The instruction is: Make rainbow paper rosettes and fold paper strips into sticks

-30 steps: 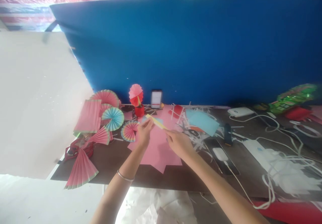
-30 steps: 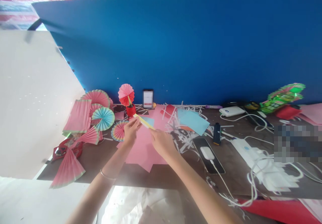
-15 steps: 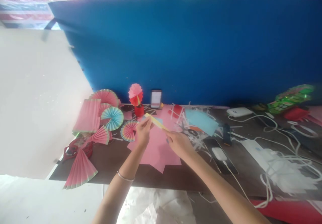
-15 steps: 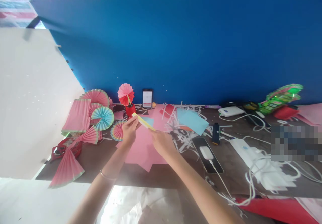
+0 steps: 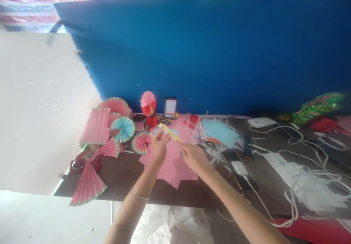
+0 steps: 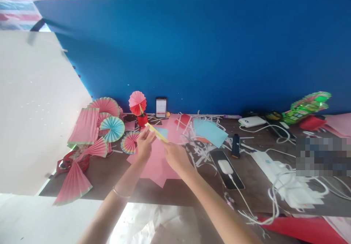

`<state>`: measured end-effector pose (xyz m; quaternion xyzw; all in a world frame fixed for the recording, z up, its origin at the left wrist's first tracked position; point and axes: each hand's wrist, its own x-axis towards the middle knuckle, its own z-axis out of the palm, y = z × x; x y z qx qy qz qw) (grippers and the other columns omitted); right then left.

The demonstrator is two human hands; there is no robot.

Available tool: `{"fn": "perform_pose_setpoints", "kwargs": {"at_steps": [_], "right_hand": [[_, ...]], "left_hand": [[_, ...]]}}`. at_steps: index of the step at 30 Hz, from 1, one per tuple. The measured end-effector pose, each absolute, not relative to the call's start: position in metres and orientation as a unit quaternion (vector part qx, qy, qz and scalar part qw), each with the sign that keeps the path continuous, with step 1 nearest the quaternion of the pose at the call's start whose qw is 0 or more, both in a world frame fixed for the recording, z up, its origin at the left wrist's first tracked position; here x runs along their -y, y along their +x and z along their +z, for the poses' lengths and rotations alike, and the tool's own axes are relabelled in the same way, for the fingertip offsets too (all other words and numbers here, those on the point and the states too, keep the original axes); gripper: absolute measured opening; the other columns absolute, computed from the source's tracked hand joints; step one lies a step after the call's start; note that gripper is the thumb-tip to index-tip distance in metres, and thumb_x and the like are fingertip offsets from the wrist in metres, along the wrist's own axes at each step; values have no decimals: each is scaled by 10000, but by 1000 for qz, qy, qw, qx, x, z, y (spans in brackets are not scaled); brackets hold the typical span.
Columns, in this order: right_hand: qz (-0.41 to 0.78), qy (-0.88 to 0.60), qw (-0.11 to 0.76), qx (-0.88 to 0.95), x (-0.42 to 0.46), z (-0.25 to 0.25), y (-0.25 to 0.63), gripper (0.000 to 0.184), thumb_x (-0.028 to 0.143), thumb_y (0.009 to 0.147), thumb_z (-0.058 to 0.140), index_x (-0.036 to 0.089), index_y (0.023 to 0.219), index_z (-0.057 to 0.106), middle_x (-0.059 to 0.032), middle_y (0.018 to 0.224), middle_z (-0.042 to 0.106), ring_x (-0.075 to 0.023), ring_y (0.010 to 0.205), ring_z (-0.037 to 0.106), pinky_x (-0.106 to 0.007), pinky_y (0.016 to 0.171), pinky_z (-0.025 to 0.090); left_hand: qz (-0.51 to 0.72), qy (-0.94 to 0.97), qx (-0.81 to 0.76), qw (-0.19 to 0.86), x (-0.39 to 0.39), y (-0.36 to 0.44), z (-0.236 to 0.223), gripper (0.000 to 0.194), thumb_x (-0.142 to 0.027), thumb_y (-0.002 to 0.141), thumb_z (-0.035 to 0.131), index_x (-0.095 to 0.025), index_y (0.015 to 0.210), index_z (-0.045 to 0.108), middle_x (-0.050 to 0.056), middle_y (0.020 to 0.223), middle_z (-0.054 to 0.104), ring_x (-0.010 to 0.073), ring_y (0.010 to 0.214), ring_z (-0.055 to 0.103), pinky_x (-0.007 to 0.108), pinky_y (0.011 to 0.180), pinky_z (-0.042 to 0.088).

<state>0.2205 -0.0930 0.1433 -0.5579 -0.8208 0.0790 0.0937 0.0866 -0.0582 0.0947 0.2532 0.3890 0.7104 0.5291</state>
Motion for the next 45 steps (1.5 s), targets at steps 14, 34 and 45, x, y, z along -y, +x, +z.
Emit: {"fn": "perform_pose_setpoints", "kwargs": {"at_steps": [14, 34, 45], "right_hand": [[185, -535, 181, 804, 92, 145, 224, 465, 145, 828, 357, 203, 1263, 509, -33, 756, 691, -138, 589, 584, -224, 582, 432], [187, -536, 184, 803, 89, 152, 228, 367, 170, 865, 378, 203, 1143, 616, -40, 828, 705, -141, 635, 616, -222, 598, 465], [9, -550, 25, 835, 95, 137, 226, 501, 82, 849, 360, 243, 1318, 434, -82, 875, 662, -158, 660, 619, -226, 582, 433]], "left_hand": [[695, 298, -376, 535, 65, 92, 110, 723, -232, 610, 745, -197, 1279, 475, 74, 961, 677, 195, 918, 607, 342, 863, 467], [691, 340, -410, 488, 61, 81, 111, 823, -253, 632, 732, -220, 1359, 348, 38, 941, 649, 143, 777, 623, 289, 765, 518], [697, 336, -422, 474, 59, 83, 115, 826, -218, 602, 744, -214, 1342, 377, 42, 905, 672, 181, 809, 648, 329, 778, 524]]}}
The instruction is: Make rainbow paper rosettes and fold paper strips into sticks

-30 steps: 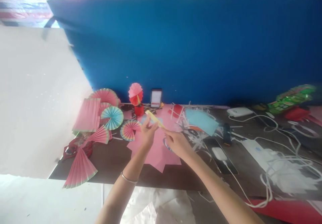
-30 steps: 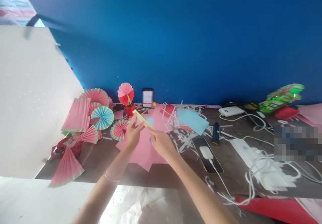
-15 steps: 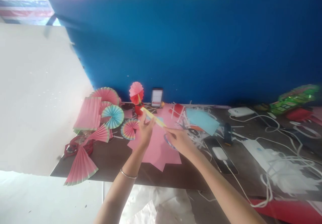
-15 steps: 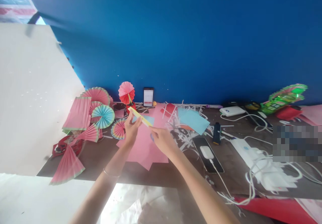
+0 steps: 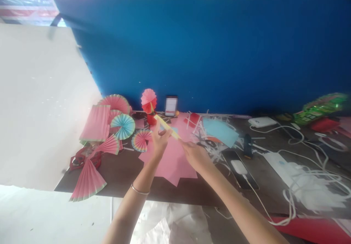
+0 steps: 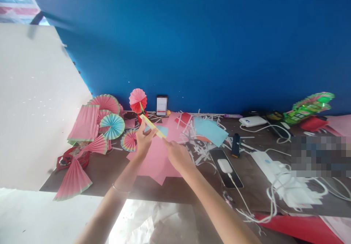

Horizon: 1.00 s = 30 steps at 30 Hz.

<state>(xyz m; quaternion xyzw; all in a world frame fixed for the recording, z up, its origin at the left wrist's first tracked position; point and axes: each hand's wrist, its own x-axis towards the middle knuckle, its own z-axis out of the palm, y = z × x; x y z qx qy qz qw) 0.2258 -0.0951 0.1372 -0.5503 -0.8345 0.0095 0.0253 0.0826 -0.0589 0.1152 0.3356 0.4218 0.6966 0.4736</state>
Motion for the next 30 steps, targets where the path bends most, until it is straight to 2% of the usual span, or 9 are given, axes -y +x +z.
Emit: {"fn": "perform_pose_setpoints", "kwargs": {"at_steps": [5, 9, 13, 19, 24, 30], "right_hand": [[-9, -542, 15, 840, 94, 134, 227, 565, 37, 807, 366, 218, 1341, 404, -101, 942, 653, -169, 672, 620, -236, 580, 430], [32, -550, 67, 832, 94, 137, 230, 476, 95, 854, 350, 226, 1296, 469, -86, 910, 662, -171, 695, 623, -251, 634, 453], [91, -547, 135, 821, 93, 142, 231, 407, 157, 877, 355, 218, 1234, 539, -63, 847, 678, -165, 686, 618, -246, 631, 463], [124, -531, 183, 818, 93, 147, 230, 371, 181, 874, 375, 195, 1175, 592, -56, 776, 678, -157, 644, 606, -237, 586, 455], [93, -532, 184, 821, 92, 148, 232, 373, 181, 876, 374, 209, 1180, 588, -54, 774, 680, -160, 615, 607, -239, 558, 461], [39, -542, 138, 828, 91, 144, 232, 401, 186, 876, 388, 253, 1247, 523, -64, 829, 678, -179, 687, 639, -256, 607, 494]], "left_hand": [[695, 348, -408, 478, 61, 83, 117, 810, -220, 630, 729, -243, 1351, 359, 75, 1127, 612, 182, 864, 636, 319, 799, 525], [683, 354, -371, 520, 66, 81, 121, 883, -133, 577, 756, -297, 1346, 355, 69, 1302, 495, 196, 1026, 581, 318, 903, 474], [666, 364, -332, 559, 69, 78, 122, 967, -87, 567, 754, -368, 1362, 282, 41, 1448, 296, 230, 1156, 504, 327, 935, 450], [667, 372, -326, 557, 65, 77, 117, 1015, -111, 580, 763, -399, 1377, 206, -22, 1500, 135, 255, 1272, 375, 321, 980, 415], [638, 414, -334, 556, 62, 74, 113, 1028, -168, 634, 744, -423, 1388, 93, -53, 1512, -2, 261, 1327, 273, 343, 1016, 376], [638, 429, -324, 552, 58, 74, 111, 1042, -134, 621, 742, -422, 1387, 99, -47, 1511, 25, 276, 1287, 345, 376, 999, 398]]}}
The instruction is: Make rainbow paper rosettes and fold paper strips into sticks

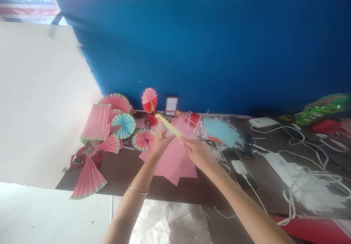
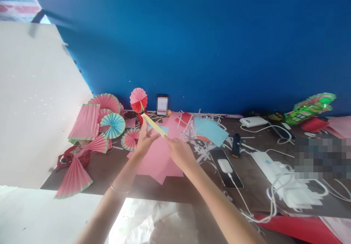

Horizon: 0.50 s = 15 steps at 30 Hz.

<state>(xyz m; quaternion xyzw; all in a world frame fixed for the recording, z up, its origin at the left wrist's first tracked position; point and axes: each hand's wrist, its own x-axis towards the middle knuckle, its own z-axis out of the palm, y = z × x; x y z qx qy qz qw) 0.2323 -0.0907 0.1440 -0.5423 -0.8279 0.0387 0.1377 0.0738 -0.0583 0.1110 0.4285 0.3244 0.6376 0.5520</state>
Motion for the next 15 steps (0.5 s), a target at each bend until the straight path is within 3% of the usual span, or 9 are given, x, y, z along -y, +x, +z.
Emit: {"fn": "perform_pose_setpoints", "kwargs": {"at_steps": [9, 15], "right_hand": [[5, -543, 87, 835, 92, 137, 232, 439, 162, 865, 402, 258, 1287, 475, -81, 895, 665, -194, 766, 640, -275, 673, 490], [0, -551, 39, 834, 92, 136, 230, 485, 121, 864, 375, 259, 1326, 420, -78, 880, 650, -173, 674, 619, -259, 603, 451]], "left_hand": [[632, 439, -390, 506, 61, 76, 114, 1050, -84, 598, 723, -384, 1400, 115, -3, 1508, 73, 306, 1263, 375, 386, 987, 406], [649, 459, -386, 468, 60, 77, 118, 1017, -55, 586, 711, -363, 1396, 178, 4, 1502, 116, 269, 1234, 420, 363, 1017, 378]]}}
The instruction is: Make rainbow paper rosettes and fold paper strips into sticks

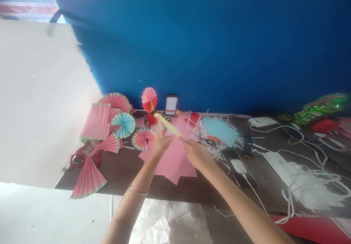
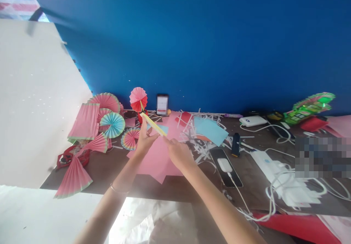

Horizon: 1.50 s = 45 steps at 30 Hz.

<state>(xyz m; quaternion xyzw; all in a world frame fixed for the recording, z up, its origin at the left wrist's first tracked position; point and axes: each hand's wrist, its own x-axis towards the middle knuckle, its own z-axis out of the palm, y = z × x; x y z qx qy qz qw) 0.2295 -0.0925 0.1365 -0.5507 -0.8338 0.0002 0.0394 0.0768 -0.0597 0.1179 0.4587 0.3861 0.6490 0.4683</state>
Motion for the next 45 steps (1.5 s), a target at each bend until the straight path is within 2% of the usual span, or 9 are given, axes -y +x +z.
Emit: {"fn": "perform_pose_setpoints", "kwargs": {"at_steps": [4, 9, 16, 21, 24, 29, 37, 42, 45], "right_hand": [[-18, -545, -5, 838, 93, 137, 227, 538, 69, 842, 364, 227, 1356, 371, -77, 855, 640, -176, 639, 603, -254, 548, 412], [-48, -540, -30, 840, 95, 138, 227, 563, 48, 832, 345, 215, 1370, 342, -87, 863, 632, -178, 642, 600, -254, 549, 396], [-46, -536, -8, 843, 98, 136, 226, 577, 37, 815, 345, 232, 1358, 365, -88, 903, 646, -178, 642, 607, -251, 541, 406], [41, -567, 144, 810, 100, 136, 224, 466, 249, 887, 382, 206, 1351, 363, -77, 940, 671, -199, 735, 635, -268, 606, 460], [95, -594, 243, 761, 98, 136, 222, 400, 399, 876, 401, 202, 1198, 533, -74, 991, 671, -216, 843, 631, -301, 690, 476], [231, -607, 333, 684, 85, 132, 219, 268, 389, 788, 498, 209, 814, 695, -46, 854, 708, -225, 847, 638, -328, 747, 471], [362, -563, 405, 623, 84, 130, 218, 241, 383, 690, 600, 165, 707, 703, -70, 770, 713, -219, 739, 651, -311, 673, 489], [368, -569, 405, 614, 86, 134, 219, 247, 385, 685, 605, 163, 721, 706, -73, 787, 713, -216, 741, 648, -305, 659, 491], [356, -566, 406, 623, 86, 135, 220, 235, 374, 679, 608, 165, 720, 706, -69, 772, 710, -209, 706, 647, -301, 641, 490]], "left_hand": [[661, 450, -372, 472, 61, 76, 119, 998, -72, 583, 729, -355, 1388, 213, 7, 1494, 159, 254, 1235, 420, 361, 1029, 364], [660, 382, -340, 550, 65, 75, 122, 995, -104, 575, 759, -380, 1374, 236, 0, 1463, 247, 270, 1264, 376, 356, 941, 453], [690, 330, -351, 541, 61, 77, 114, 935, -240, 653, 734, -346, 1396, 177, 68, 1221, 537, 199, 949, 604, 358, 806, 529], [714, 323, -358, 507, 60, 80, 113, 903, -232, 636, 744, -309, 1386, 247, 83, 1302, 490, 186, 939, 600, 313, 837, 494], [719, 335, -351, 498, 65, 83, 117, 884, -251, 642, 742, -311, 1382, 261, 76, 1356, 441, 198, 1018, 566, 299, 865, 476], [711, 347, -360, 494, 71, 85, 118, 856, -317, 666, 723, -344, 1380, 252, 65, 1428, 343, 217, 1109, 524, 303, 881, 474], [721, 304, -350, 515, 63, 78, 114, 829, -319, 746, 645, -354, 1398, 134, 76, 1241, 551, 180, 1054, 584, 348, 912, 455], [704, 275, -315, 574, 51, 71, 109, 460, -292, 733, 650, -197, 1167, 529, 89, 1092, 628, 206, 1080, 569, 348, 961, 423], [694, 250, -293, 608, 49, 70, 104, 307, -292, 725, 658, -184, 1009, 612, 76, 1105, 625, 200, 1104, 551, 326, 966, 420]]}}
